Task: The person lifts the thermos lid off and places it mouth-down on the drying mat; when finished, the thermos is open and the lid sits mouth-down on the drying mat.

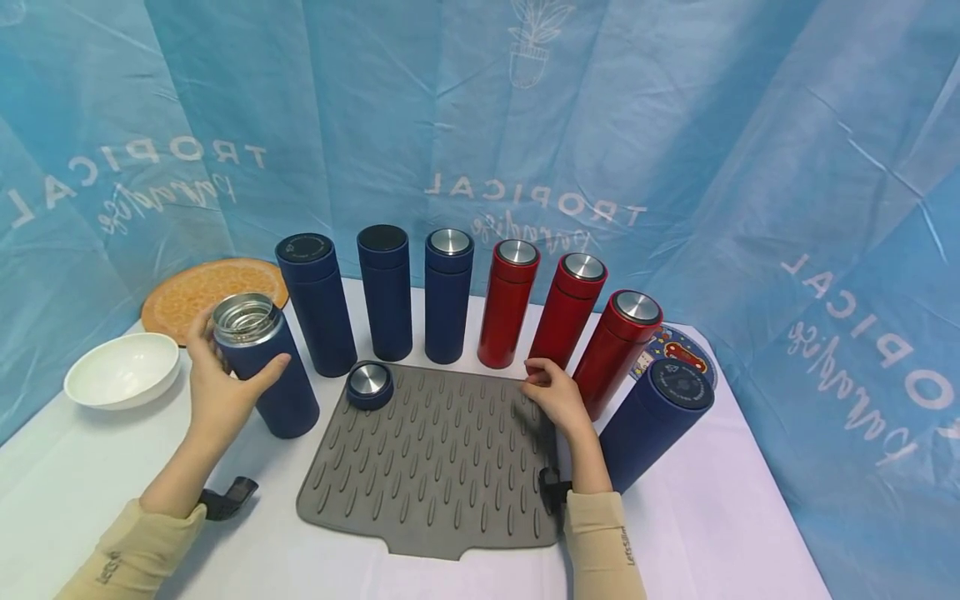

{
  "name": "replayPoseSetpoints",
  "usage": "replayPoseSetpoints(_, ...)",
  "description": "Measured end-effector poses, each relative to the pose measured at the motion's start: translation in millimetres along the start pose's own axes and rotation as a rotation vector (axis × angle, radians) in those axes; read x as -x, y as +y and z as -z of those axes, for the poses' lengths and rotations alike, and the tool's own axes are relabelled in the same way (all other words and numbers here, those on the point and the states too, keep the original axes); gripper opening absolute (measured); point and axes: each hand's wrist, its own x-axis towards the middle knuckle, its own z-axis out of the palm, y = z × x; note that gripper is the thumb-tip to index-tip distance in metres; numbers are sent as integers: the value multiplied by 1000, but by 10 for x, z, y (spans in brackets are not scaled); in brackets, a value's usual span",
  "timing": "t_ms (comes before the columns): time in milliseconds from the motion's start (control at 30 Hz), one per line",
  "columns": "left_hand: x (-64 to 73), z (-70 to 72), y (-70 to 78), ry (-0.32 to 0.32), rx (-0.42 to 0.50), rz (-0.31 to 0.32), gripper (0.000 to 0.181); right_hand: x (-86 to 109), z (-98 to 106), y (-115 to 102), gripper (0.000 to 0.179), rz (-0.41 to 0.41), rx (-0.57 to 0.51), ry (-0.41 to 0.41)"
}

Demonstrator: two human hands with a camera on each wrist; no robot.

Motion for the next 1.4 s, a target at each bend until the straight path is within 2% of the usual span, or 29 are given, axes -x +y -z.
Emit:
replayPoseSetpoints(167,-66,49,153,48,26,-171,96,5,-6,7,42,-11,11,-23)
replayPoseSetpoints(300,-109,20,307,120,-20,-323,89,7,-8,12,41,-17,31,-49)
replayPoseSetpoints(433,-131,-129,440,257,-96,-600,81,-2,-9,25,42,-23,35,-59)
replayPoseSetpoints(500,-124,-230,487,300,-123,-737,70,-9,-8,35,42,-27,35,-60)
replayPoseSetpoints(567,-101,-332,517,298,-140,-835,62,-14,-3,43,42,-29,36,-63)
replayPoseSetpoints(667,-55,-477,529,229,-171,-901,58,-15,7,50,42,-31,39,-60)
replayPoseSetpoints(733,-31,-575,523,176,-184,-897,59,-12,13,50,42,-30,39,-61)
replayPoseSetpoints(800,-18,-673,510,131,-191,-860,61,-9,15,51,42,-31,40,-61)
replayPoseSetpoints(967,-23,-904,441,86,-178,-689,72,-11,9,50,42,-32,39,-62)
replayPoseSetpoints(1100,-43,-1043,367,102,-179,-558,80,-15,2,49,41,-27,45,-64)
replayPoseSetpoints(1400,-144,-1215,232,208,-168,-345,99,-13,-17,33,40,-20,39,-44)
